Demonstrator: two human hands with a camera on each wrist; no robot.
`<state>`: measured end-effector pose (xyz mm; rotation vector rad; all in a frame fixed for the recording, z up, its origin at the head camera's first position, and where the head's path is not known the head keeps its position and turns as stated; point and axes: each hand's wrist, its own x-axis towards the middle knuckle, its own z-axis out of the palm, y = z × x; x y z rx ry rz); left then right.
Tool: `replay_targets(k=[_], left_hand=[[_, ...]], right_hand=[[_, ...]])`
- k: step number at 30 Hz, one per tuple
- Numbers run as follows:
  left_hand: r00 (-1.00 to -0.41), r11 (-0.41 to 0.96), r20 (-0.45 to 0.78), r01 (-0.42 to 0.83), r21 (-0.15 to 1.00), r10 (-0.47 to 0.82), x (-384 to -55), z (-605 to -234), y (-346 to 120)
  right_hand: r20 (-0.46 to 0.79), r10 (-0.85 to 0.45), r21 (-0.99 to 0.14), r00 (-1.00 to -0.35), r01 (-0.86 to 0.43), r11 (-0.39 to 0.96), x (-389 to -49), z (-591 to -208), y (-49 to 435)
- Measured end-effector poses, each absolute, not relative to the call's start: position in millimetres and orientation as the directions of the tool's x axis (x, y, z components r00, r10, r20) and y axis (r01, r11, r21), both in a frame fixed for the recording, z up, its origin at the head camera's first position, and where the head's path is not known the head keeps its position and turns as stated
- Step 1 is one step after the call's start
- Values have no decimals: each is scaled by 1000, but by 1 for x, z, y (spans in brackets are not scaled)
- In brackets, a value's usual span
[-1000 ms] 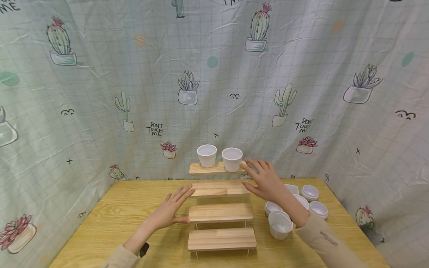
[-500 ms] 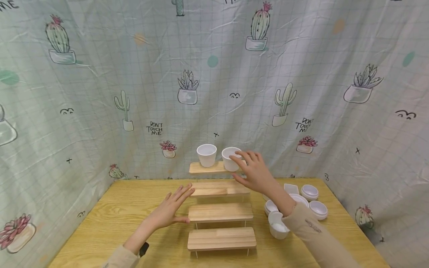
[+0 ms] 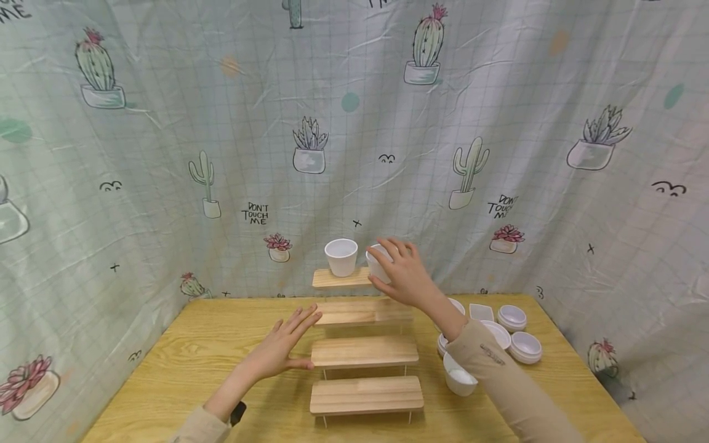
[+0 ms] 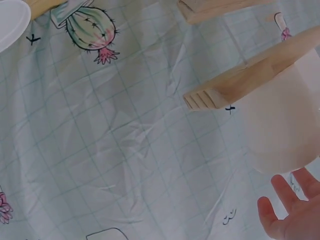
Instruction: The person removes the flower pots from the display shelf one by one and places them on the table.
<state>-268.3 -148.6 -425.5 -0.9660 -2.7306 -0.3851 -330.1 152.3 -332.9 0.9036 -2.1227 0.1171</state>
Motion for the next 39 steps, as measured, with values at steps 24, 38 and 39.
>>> replay_targets(k=[24, 38, 39], left_hand=[[-750, 739, 306, 650, 177, 586, -268, -425, -148], [-760, 746, 290, 641, 184, 582, -268, -425, -148], [-760, 746, 289, 640, 183, 581, -268, -425, -148]], right_hand=[[621, -533, 130, -574, -596, 793, -347, -335, 146], [641, -526, 114, -559, -609, 785, -348, -334, 148], [644, -526, 116, -555, -609, 785, -348, -334, 149]])
